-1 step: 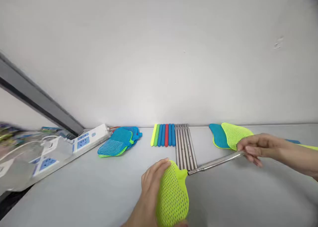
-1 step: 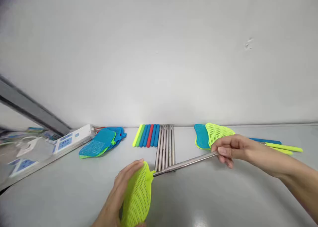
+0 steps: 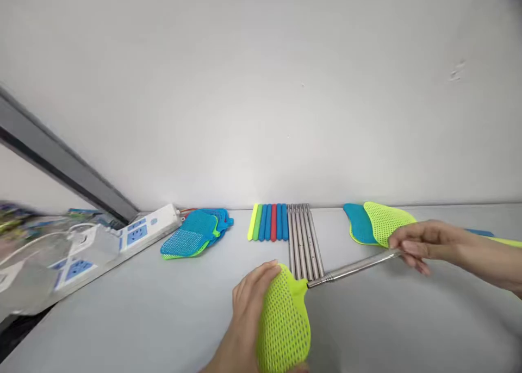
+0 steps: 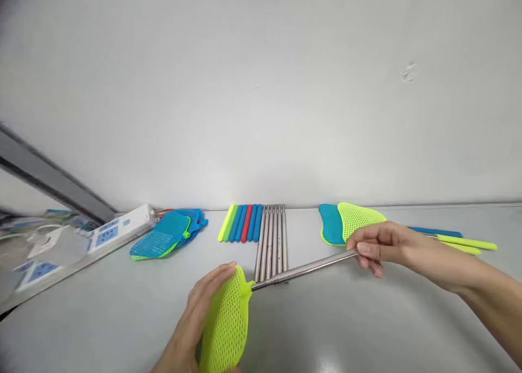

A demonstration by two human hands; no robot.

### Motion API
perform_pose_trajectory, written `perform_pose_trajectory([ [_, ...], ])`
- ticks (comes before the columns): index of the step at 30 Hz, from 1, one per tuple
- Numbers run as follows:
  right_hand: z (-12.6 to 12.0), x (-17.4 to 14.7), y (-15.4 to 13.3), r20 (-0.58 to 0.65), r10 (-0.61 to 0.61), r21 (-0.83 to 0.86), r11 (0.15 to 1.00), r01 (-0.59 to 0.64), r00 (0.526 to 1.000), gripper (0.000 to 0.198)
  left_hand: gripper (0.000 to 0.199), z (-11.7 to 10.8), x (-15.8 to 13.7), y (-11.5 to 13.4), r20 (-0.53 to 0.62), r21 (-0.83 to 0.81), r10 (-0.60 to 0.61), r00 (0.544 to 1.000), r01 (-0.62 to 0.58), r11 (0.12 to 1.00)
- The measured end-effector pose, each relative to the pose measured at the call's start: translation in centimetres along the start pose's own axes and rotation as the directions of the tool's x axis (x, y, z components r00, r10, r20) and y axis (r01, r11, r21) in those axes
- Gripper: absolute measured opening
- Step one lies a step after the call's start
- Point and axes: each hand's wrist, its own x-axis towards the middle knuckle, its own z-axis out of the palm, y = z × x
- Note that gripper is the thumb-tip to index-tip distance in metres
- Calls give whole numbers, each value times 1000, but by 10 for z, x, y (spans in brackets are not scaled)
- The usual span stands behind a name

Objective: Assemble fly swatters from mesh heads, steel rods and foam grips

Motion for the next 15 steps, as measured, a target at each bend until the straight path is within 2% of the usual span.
perform_pose_trajectory([
  [7, 1, 1, 2, -63, 28, 4, 1000, -28, 998, 24, 94, 3, -2, 8, -32, 107, -43, 999, 46, 993],
  [12, 1, 0, -2, -30, 41, -18, 999, -42, 999, 24, 93, 2, 0, 9, -42, 164, -14, 999, 21, 986],
  [15, 3, 0, -3, -66, 22, -57, 998, -26, 998, 26, 91, 2, 0, 11, -39, 192, 6, 999, 2, 981],
])
